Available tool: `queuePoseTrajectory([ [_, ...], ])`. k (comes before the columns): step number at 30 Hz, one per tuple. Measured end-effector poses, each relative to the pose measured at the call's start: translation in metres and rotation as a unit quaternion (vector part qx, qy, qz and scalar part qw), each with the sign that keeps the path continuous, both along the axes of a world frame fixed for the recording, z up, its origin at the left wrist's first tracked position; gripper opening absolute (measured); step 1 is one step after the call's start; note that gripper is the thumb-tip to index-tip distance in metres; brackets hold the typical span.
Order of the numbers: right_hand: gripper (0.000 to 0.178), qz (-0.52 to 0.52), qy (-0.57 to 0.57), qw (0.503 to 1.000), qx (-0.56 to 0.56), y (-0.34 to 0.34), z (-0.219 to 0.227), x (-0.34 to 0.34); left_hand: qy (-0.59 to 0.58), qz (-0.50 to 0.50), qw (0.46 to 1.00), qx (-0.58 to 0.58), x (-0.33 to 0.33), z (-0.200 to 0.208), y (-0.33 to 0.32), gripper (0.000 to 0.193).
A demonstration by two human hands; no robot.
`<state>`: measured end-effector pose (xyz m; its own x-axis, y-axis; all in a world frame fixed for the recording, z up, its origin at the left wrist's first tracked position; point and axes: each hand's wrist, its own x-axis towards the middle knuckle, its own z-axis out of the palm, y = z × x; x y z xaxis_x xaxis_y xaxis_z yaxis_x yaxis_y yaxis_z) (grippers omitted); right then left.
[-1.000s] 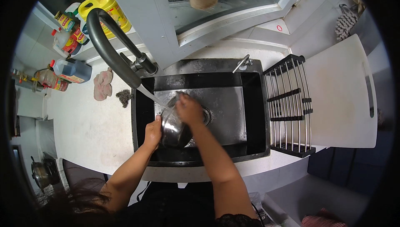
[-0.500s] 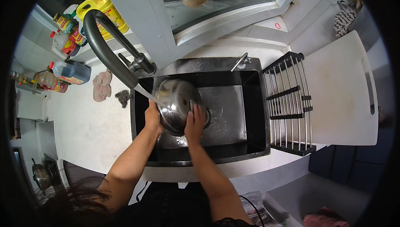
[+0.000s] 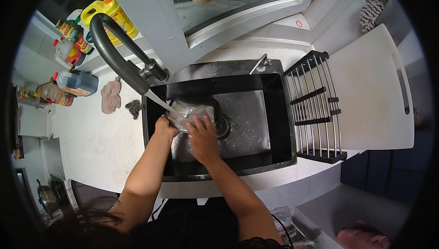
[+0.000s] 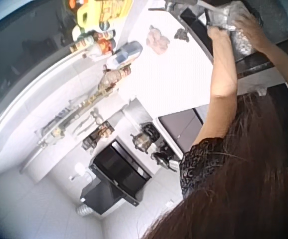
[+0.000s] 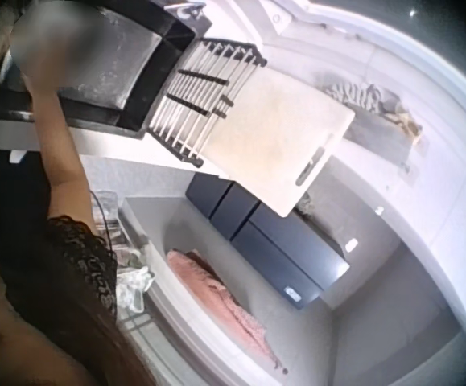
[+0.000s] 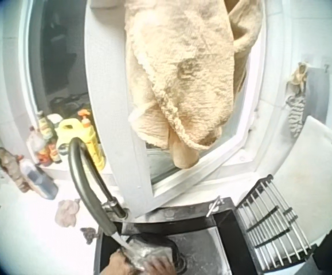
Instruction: The person washes a metal bowl and a small metal strainer in a kitchen sink using a sponge and running water. They rinse the items, scrub the sink basin, and then rinse and wring out the sponge and a cloth.
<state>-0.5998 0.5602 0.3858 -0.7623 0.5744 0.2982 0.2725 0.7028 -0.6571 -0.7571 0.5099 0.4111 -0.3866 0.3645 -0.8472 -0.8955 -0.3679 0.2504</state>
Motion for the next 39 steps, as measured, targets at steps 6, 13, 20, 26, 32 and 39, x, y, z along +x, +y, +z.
queuePoseTrajectory([
  [6,0.044,-0.211,0.076,0.886,-0.407,0.048,-0.021,0.03,0.014,-0.036,0.989,-0.142,0.011,0.003,-0.027,0.039],
  [13,0.046,-0.306,-0.075,0.765,-0.561,0.098,-0.067,0.054,0.223,-0.244,0.942,-0.063,0.019,0.035,-0.036,0.037],
  [20,0.067,-0.351,0.037,0.653,-0.67,0.089,-0.004,0.036,0.812,-0.522,0.217,-0.144,0.066,0.03,-0.045,0.027],
  [26,0.046,-0.315,-0.163,0.709,-0.609,0.078,0.01,0.037,0.841,-0.532,0.086,-0.048,0.06,0.024,-0.065,0.027],
  [32,0.027,-0.334,-0.085,0.799,-0.493,0.062,-0.006,0.05,0.834,-0.531,0.127,-0.08,0.039,0.004,-0.079,0.024],
  [39,0.037,-0.38,0.118,0.782,-0.48,0.054,-0.009,0.066,0.477,-0.38,0.751,-0.251,0.038,-0.027,-0.081,0.087],
])
